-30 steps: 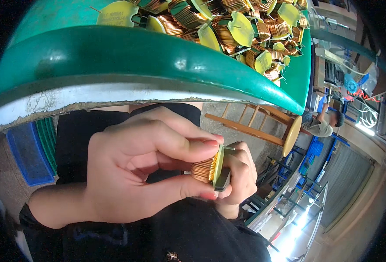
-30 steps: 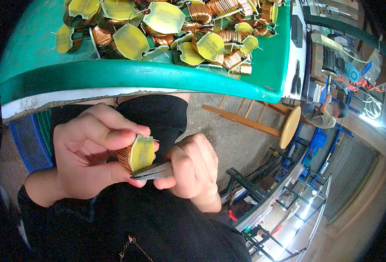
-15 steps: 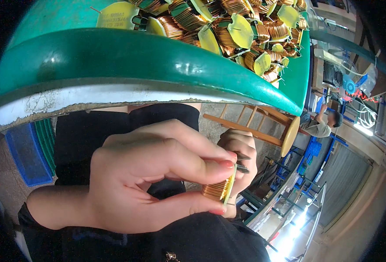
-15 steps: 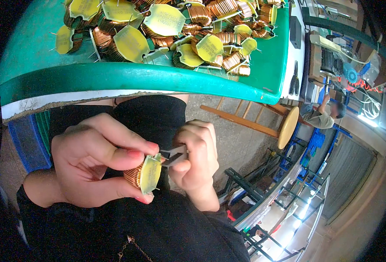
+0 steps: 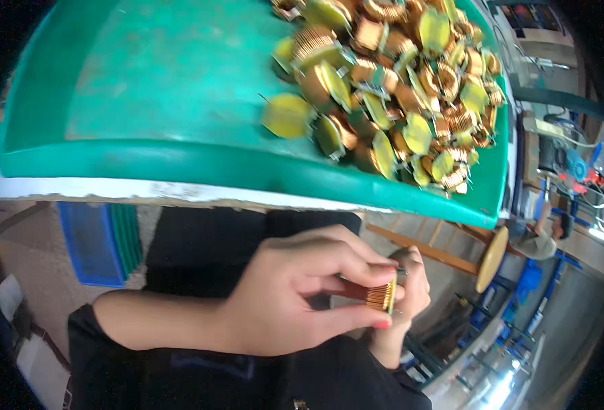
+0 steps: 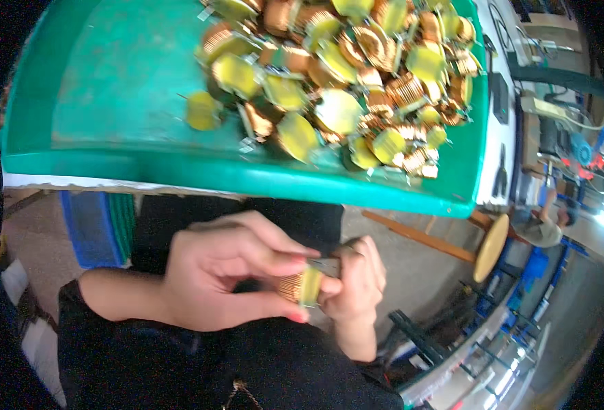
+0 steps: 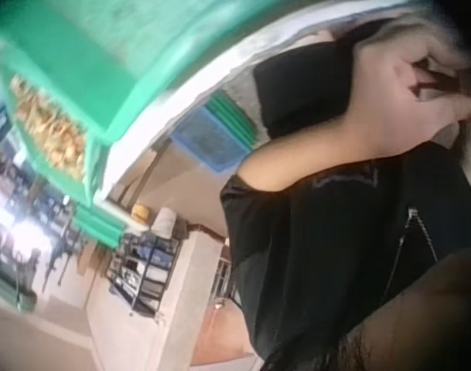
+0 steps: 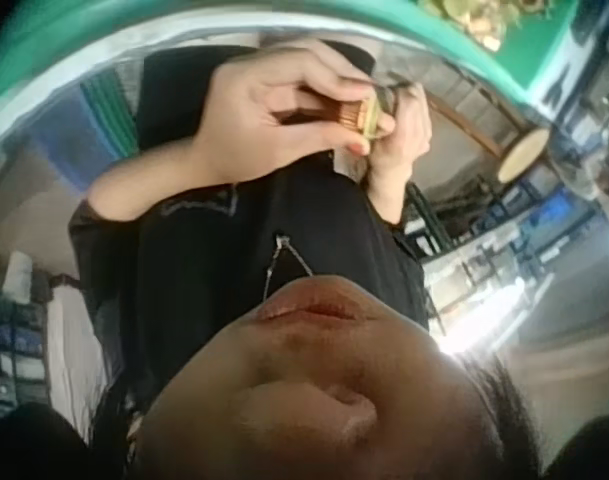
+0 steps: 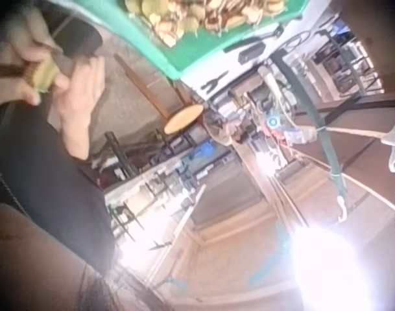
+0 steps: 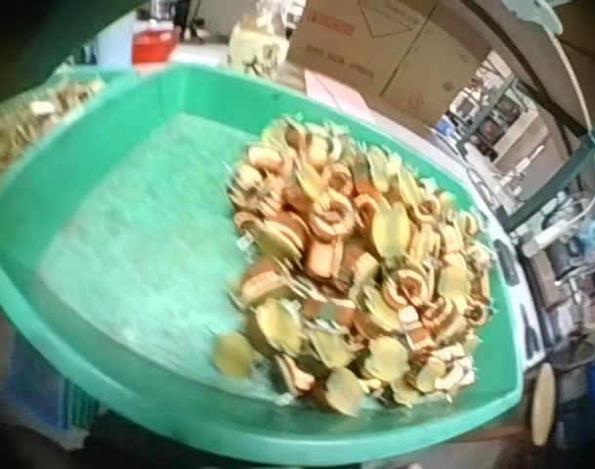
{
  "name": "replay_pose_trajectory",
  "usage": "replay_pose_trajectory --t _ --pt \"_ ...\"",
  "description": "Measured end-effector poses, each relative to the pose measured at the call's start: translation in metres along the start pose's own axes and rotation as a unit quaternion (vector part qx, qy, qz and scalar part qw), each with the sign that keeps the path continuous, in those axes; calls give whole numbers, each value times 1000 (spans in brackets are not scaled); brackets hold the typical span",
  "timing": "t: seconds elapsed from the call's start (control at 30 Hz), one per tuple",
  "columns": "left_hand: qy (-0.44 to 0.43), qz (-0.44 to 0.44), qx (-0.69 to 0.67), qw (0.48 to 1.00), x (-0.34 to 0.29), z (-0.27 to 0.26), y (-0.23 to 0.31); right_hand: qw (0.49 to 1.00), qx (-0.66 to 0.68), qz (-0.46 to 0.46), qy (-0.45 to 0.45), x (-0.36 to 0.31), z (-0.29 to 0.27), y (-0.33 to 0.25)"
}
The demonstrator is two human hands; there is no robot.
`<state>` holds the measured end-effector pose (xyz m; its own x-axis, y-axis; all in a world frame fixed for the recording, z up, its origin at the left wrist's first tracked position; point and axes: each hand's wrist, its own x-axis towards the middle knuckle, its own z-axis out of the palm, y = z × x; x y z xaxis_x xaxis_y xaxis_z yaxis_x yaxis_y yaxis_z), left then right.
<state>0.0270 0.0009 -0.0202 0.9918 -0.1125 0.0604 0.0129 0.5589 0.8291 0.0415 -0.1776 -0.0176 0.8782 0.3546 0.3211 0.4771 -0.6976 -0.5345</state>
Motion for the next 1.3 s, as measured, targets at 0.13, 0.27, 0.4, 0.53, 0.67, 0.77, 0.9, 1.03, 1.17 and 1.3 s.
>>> replay_pose_trajectory --t 0.13,0.27,0.4,0.53,0.67,0.77,0.9,1.03,1.17,1.3 --pt "-6 -31 -11 999 -2 4 14 996 85 32 20 -3 -1 2" --pt "-43 -42 -50 997 1 2 36 918 367 95 115 -4 -1 5" --pt "-73 -29 -159 984 22 -11 94 935 322 119 92 1 -7 -1" --pt "-54 -107 -64 991 57 -36 134 948 295 103 66 -14 -5 13" --pt "37 -92 -8 995 86 -60 146 967 246 68 24 -11 -8 11" --pt "90 -101 175 975 97 -74 152 977 206 56 -18 -11 -11 10" --pt "138 -147 313 928 103 -79 156 984 157 67 -52 -10 -10 13" --pt "76 -136 493 856 98 -78 145 983 149 71 -84 -10 -11 16" --pt "5 -154 560 814 91 -71 137 983 135 66 -102 -5 -10 16" --pt "-51 -208 579 787 91 -61 135 985 118 55 -114 -4 -8 16"
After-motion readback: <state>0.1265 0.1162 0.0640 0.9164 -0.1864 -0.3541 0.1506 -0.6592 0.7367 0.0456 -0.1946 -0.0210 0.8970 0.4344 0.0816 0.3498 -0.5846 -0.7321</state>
